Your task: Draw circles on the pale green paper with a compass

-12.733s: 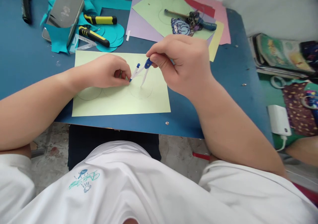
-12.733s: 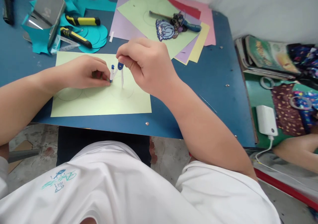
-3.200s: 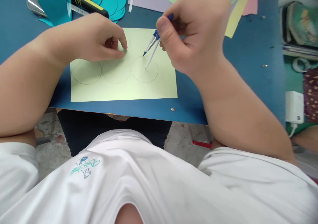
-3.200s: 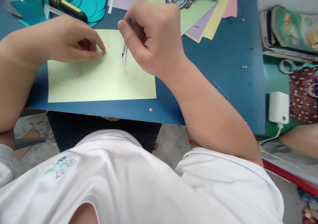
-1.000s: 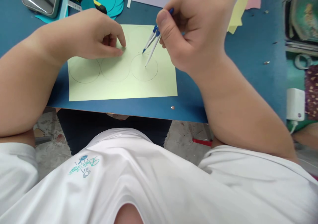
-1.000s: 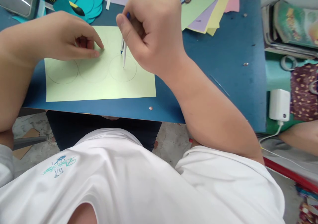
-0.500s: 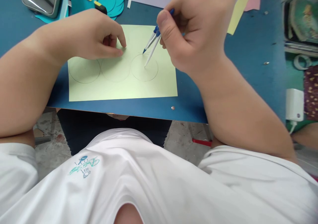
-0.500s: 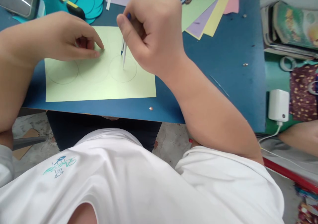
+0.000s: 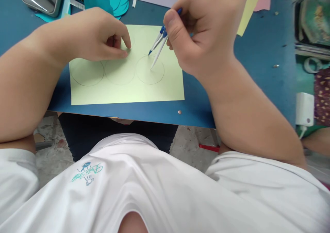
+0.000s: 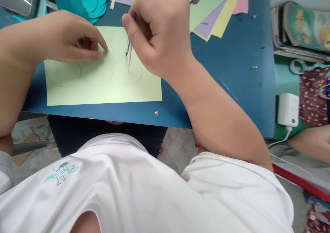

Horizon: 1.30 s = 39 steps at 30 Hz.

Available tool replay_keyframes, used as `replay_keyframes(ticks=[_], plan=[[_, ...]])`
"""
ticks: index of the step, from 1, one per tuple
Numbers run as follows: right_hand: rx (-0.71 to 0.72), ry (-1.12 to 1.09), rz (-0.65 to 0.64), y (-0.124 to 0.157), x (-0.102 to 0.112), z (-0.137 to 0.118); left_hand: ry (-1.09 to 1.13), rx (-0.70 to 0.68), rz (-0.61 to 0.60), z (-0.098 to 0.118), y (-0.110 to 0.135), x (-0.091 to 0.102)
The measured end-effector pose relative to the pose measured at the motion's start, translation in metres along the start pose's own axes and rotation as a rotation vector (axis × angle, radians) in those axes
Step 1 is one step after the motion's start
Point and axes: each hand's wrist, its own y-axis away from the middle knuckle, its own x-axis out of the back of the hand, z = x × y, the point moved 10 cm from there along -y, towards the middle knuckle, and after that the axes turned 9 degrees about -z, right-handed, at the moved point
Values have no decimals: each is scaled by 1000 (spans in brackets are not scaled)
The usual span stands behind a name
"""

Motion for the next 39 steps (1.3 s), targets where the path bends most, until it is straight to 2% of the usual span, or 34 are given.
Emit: replay_keyframes(ticks=[8,17,26,39], plan=[[102,-31,70,3,3,-6,7,3,-6,3,0,0],[13,-40,21,2,2,0,1,45,-13,4,0,0],[-59,-6,-41,-1,-1,2,-3,29,-11,1,0,0],[4,-15,6,0,2,0,13,-83,24,2,2,1]])
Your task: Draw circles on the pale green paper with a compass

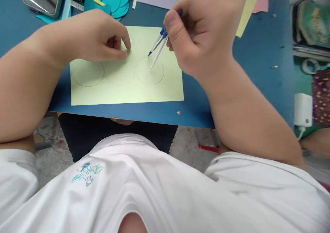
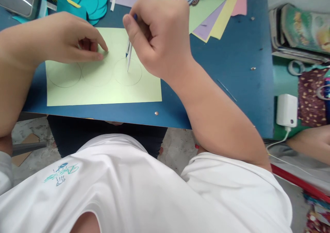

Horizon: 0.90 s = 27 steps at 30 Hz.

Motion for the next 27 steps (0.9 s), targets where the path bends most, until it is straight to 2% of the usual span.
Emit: replay_keyframes(ticks=[7,12,14,16,18,20,23,25,27], plan=[[-52,56,-26,0,-2,5,0,20,3,-5,-1,-2],[21,16,40,0,-2,3,23,-30,65,0,3,6],[54,-12,66,1,-4,4,49,-27,176,-3,8,20],[62,-37,50,1,-9,8,75,10,348,-12,18,41],[76,-67,58,2,-12,11,102,72,516,-27,32,61],[96,-100,54,3,-16,11,121,145,619,-45,43,75],[83,-139,19,5,-25,13,121,220,610,-65,47,81],[56,-145,6,6,-29,13,98,252,515,-72,42,76],[26,-129,1,7,-32,13,54,277,371,-74,34,64]])
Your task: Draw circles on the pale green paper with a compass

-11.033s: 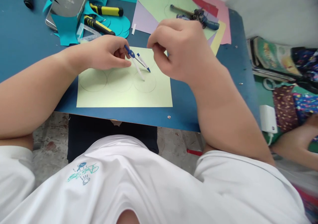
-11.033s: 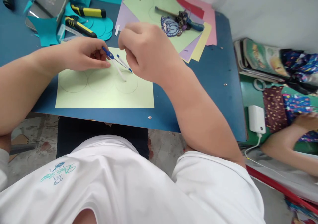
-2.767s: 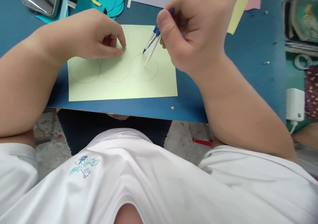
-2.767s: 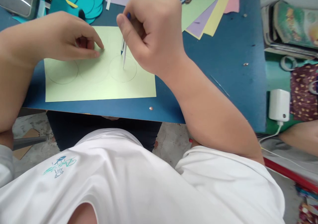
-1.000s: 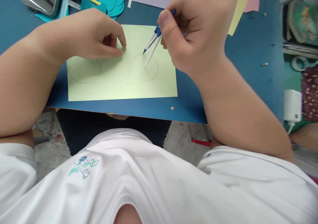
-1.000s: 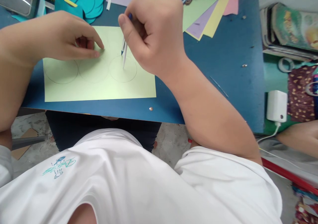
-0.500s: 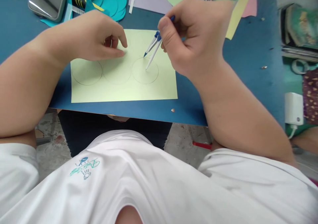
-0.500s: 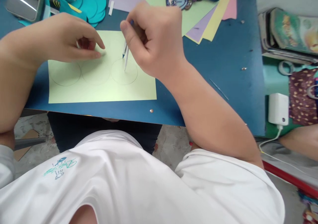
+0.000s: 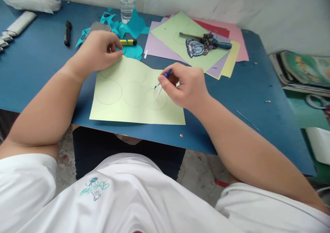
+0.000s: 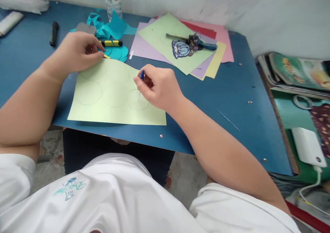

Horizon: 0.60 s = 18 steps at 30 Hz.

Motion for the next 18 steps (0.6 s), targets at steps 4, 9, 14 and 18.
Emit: replay_keyframes(ticks=[4,9,14,18], plan=[[-37,6,-39,0,-3,-2,-54,-17,-229,3,-1,-31],[-49,-17,-71,-2,-4,0,-36,-23,-286,2,-2,-42],[-61,1,-81,-3,-4,2,-23,19,-290,4,-2,-38],[-75,-22,-123,-3,-6,4,-24,70,-330,8,1,-38]])
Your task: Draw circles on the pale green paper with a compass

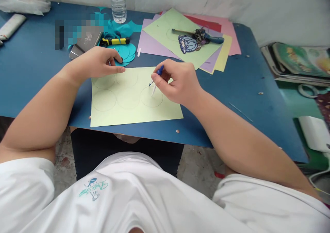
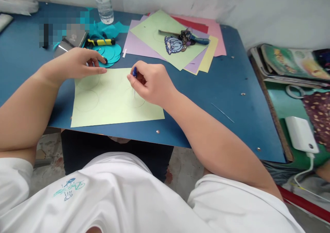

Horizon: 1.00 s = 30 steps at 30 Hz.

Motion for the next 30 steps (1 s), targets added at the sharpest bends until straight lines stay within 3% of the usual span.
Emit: replay_keyframes(ticks=[11,17,21,26,30], plan=[[-39,-67,-64,1,-6,8,-122,-10,-51,-15,-12,-7],[-258,-209,-206,1,-27,40,-74,14,-57,-25,-16,-6],[-415,-408,-339,-1,-43,48,-71,-15,-50,-29,-18,-7],[-559,-492,-321,1,-41,52,-56,-30,-57,-28,-19,-8],[-472,-512,-276,-1,-44,57,-51,-29,-52,-20,-13,-5]])
